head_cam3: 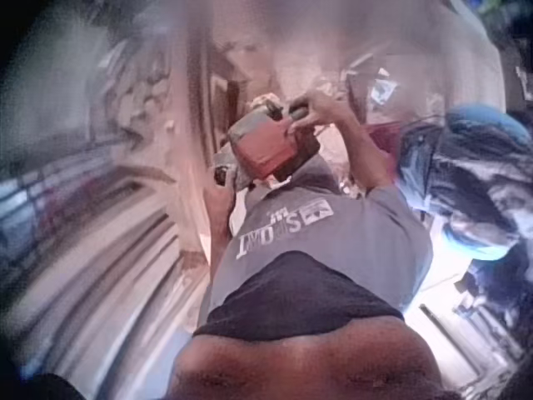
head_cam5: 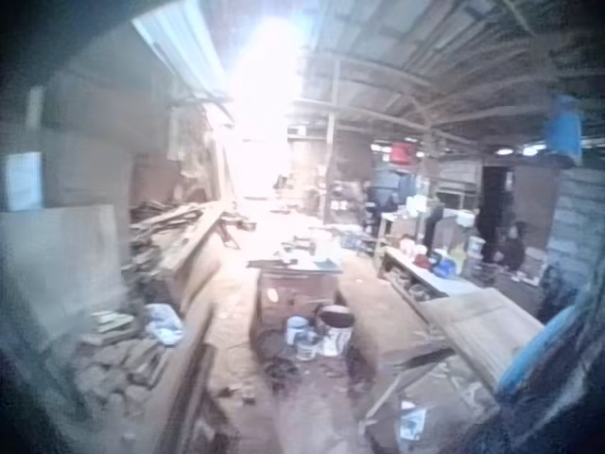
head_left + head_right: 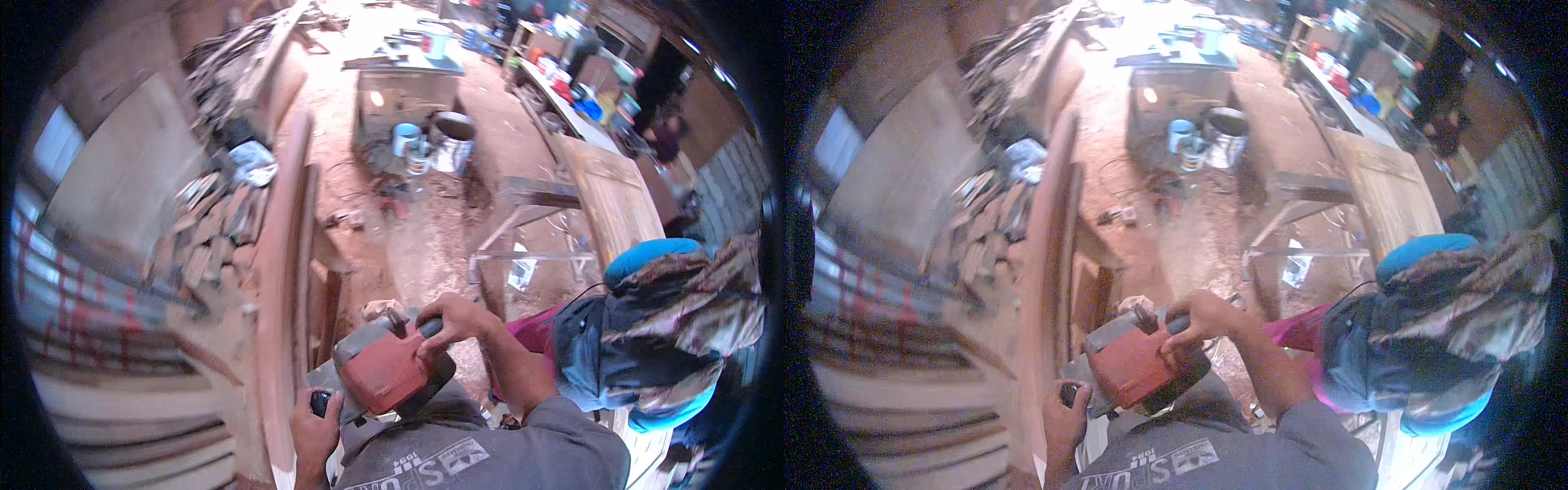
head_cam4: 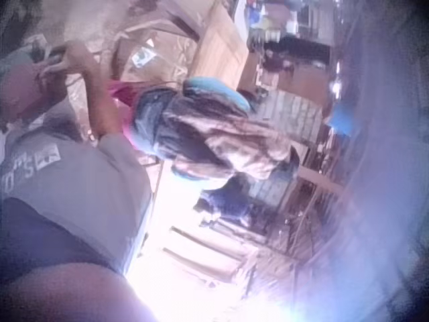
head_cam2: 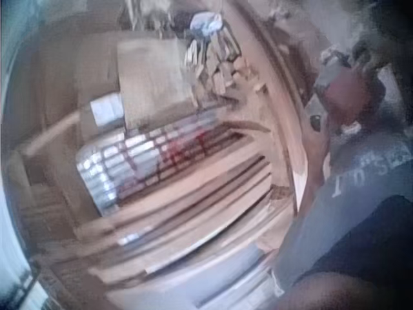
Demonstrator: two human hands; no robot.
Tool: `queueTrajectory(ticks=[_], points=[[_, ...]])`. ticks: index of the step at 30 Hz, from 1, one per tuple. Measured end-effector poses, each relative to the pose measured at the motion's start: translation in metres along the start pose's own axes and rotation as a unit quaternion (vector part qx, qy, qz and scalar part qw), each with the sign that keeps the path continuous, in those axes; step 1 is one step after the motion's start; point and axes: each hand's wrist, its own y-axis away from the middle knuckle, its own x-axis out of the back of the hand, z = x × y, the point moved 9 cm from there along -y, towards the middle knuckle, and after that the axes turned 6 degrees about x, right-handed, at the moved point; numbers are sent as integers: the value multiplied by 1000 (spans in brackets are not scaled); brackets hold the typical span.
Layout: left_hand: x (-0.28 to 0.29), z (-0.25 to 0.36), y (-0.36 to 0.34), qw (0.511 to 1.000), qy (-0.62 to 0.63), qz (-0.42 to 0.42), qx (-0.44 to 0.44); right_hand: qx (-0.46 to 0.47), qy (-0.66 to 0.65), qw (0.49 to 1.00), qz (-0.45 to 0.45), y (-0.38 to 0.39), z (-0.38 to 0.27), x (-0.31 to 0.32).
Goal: The person uses a circular saw to cut a long wooden plank in a workshop. They position the saw, make a cut, and then use a metal square to measure and mark the wood for subsequent cuts.
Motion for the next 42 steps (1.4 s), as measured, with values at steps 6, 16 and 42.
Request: queueTrajectory(ticks=[6, 16, 42], points=[[-30, 19, -20, 993, -21, -52, -105, -26, -17, 990, 137, 61, 16, -21], [-119, 171, -188, 968, -126, -160, -144, -173, -159, 972, 5, 60, 61, 42], [-10, 271, -470, 980, -125, 153, -9, -336, -50, 940, -35, -380, 364, 245]])
